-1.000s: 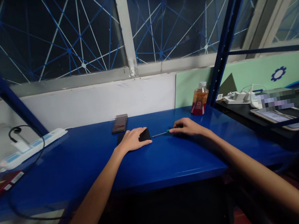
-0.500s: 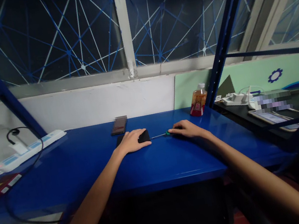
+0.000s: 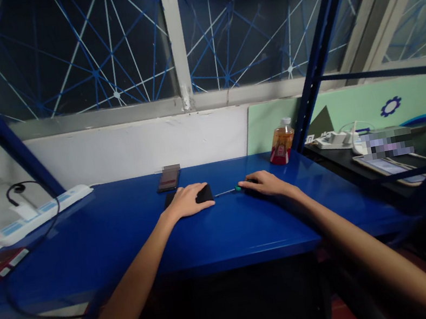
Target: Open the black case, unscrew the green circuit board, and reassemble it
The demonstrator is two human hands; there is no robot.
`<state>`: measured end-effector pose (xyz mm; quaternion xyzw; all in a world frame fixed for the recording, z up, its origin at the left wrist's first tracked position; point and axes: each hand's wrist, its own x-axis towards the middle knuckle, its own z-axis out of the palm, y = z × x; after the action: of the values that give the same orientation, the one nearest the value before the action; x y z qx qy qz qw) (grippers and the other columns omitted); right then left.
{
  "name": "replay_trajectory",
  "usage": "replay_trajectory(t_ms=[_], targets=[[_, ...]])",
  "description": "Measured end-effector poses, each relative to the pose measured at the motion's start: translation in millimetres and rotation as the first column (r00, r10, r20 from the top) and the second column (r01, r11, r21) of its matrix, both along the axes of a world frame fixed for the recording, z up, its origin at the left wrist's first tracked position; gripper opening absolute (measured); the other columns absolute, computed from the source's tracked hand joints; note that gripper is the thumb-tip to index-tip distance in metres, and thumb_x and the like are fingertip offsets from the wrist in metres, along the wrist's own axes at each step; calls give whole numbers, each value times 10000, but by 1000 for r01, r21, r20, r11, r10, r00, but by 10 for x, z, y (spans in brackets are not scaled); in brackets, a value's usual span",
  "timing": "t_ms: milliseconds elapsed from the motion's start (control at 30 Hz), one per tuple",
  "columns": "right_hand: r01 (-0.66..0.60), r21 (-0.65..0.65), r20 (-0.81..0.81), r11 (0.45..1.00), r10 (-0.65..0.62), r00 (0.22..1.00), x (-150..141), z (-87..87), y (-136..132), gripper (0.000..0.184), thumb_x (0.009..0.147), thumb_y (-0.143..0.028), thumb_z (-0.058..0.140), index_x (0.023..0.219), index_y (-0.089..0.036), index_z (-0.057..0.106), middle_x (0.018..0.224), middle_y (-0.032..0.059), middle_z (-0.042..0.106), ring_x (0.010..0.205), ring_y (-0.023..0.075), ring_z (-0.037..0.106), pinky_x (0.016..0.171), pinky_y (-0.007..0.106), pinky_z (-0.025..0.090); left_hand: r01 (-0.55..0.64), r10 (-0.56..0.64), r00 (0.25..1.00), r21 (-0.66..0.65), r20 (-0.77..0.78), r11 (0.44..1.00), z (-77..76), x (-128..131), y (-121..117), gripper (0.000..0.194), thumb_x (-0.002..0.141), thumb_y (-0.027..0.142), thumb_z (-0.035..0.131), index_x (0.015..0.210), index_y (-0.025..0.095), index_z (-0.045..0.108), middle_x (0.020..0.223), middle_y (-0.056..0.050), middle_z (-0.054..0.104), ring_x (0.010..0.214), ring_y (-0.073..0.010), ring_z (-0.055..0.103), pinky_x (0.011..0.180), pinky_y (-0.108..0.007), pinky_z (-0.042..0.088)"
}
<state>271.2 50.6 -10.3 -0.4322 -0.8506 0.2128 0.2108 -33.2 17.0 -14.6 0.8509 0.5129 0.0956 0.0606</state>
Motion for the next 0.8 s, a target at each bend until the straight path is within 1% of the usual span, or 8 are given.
replay_trajectory(t_ms=[133, 200, 300, 400, 500, 567, 667, 800], targets=[[-2, -26, -101, 1000, -1, 995, -1, 3, 5, 405, 741, -568, 627, 894, -196, 580, 641, -8, 563, 555, 128, 451, 521, 254, 311, 5, -5, 1000, 1, 1, 1000, -8, -3, 7, 838, 779, 770, 381, 1446, 265, 332, 1469, -95, 395, 1298, -354, 399, 1020, -499, 328], [-13, -65, -134, 998, 4, 991, 20, 4, 18, 433, 695, -542, 686, 922, -195, 559, 653, -6, 570, 543, 126, 454, 510, 253, 315, 11, -11, 1000, -3, 5, 1000, -7, -3, 8, 846, 777, 774, 378, 1448, 262, 330, 1468, -98, 395, 1296, -363, 398, 1012, -509, 333], [-4, -62, -83, 998, -2, 997, 45, 13, 29, 387, 750, -569, 623, 832, -193, 593, 627, 9, 570, 517, 126, 452, 499, 265, 298, 8, -8, 1000, -5, 7, 1000, 2, 1, 4, 851, 774, 777, 380, 1444, 254, 339, 1465, -102, 399, 1291, -365, 404, 1007, -520, 338], [41, 36, 42, 999, -43, 998, 35, 19, 24, 442, 817, -607, 514, 684, -197, 611, 586, 21, 551, 521, 132, 446, 506, 281, 267, 2, -2, 1000, -4, 5, 1000, 12, 6, -2, 845, 774, 770, 390, 1439, 250, 349, 1458, -105, 408, 1289, -360, 409, 1012, -518, 336], [61, 65, 63, 996, -65, 996, 9, 7, 18, 453, 843, -605, 468, 696, -201, 608, 592, 22, 553, 547, 139, 462, 520, 283, 271, 5, -5, 1000, -7, 6, 1000, 17, 5, -5, 835, 779, 762, 392, 1440, 253, 346, 1464, -96, 401, 1292, -362, 406, 1013, -510, 337], [55, 41, 20, 998, -56, 998, 9, -6, 21, 398, 791, -597, 555, 802, -202, 605, 624, 13, 567, 563, 138, 466, 522, 273, 284, 7, -7, 1000, -11, 2, 1000, 17, 3, -6, 834, 782, 760, 388, 1442, 253, 340, 1468, -93, 396, 1293, -364, 403, 1011, -511, 337], [25, -32, -68, 999, -27, 997, 38, -18, 30, 432, 677, -537, 700, 910, -196, 569, 673, 4, 590, 553, 122, 453, 503, 255, 295, 10, -10, 1000, -10, 0, 1000, 10, -2, -5, 827, 786, 757, 388, 1443, 257, 338, 1468, -95, 395, 1292, -361, 406, 1009, -509, 339], [-20, -172, -79, 985, 6, 997, 67, -8, 34, 406, 767, -579, 589, 774, -173, 580, 606, 7, 559, 483, 105, 432, 472, 259, 293, 10, -10, 1000, -3, 10, 1000, -8, -9, 6, 819, 783, 755, 405, 1439, 268, 342, 1461, -102, 406, 1293, -354, 407, 1008, -511, 342]])
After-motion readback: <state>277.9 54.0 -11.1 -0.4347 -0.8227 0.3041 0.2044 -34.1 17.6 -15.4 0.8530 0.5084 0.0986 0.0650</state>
